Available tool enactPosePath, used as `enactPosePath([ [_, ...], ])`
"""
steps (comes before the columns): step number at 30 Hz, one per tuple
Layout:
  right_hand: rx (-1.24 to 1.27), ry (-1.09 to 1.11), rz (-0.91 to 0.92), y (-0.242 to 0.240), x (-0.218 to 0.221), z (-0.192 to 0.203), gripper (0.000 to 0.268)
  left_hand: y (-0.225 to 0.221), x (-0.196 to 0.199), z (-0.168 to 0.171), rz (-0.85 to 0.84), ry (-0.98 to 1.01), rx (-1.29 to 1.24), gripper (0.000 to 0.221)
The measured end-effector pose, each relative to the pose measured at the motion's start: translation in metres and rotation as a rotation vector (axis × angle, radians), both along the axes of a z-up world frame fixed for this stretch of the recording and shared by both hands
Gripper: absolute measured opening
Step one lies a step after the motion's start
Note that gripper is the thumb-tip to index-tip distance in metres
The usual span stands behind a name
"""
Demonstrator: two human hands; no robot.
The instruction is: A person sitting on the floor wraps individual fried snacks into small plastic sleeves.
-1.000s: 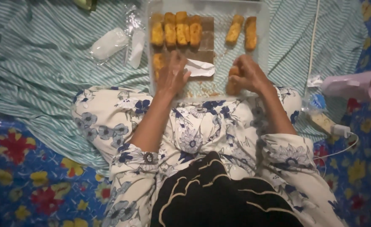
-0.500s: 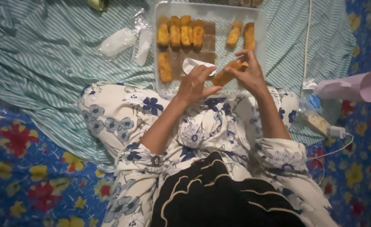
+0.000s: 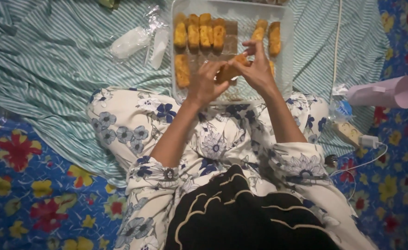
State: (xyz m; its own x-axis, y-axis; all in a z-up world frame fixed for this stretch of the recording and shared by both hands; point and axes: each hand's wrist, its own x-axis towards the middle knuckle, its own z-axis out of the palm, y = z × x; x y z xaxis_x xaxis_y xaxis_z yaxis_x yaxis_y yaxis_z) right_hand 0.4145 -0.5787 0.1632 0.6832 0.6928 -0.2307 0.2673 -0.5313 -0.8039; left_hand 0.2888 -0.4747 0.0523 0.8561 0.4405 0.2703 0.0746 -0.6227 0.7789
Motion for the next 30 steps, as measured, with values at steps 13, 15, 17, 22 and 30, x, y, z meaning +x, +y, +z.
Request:
enactPosePath([
  [13,0.118,-0.192,0.185,-0.037,0.066,-0.120,0.037,0.034,0.011,-0.047,0.064,-0.169,-0.321,0.056],
  [15,0.055,-0.425,0.323,-0.047,0.075,-0.153,0.039,0.040,0.014,-0.052,0.042,-0.200,-0.311,0.056],
  [17,0.058,-0.394,0.361,-0.049,0.078,-0.158,0.041,0.045,0.018,-0.040,0.030,-0.152,-0.253,0.054],
  [22,0.021,-0.438,0.455,-0.043,0.079,-0.150,0.034,0.056,0.028,-0.035,-0.004,-0.006,-0.045,0.053],
  [30,0.013,-0.469,0.505,-0.035,0.089,-0.161,0.025,0.051,0.034,-0.054,-0.110,0.114,0.139,0.050],
])
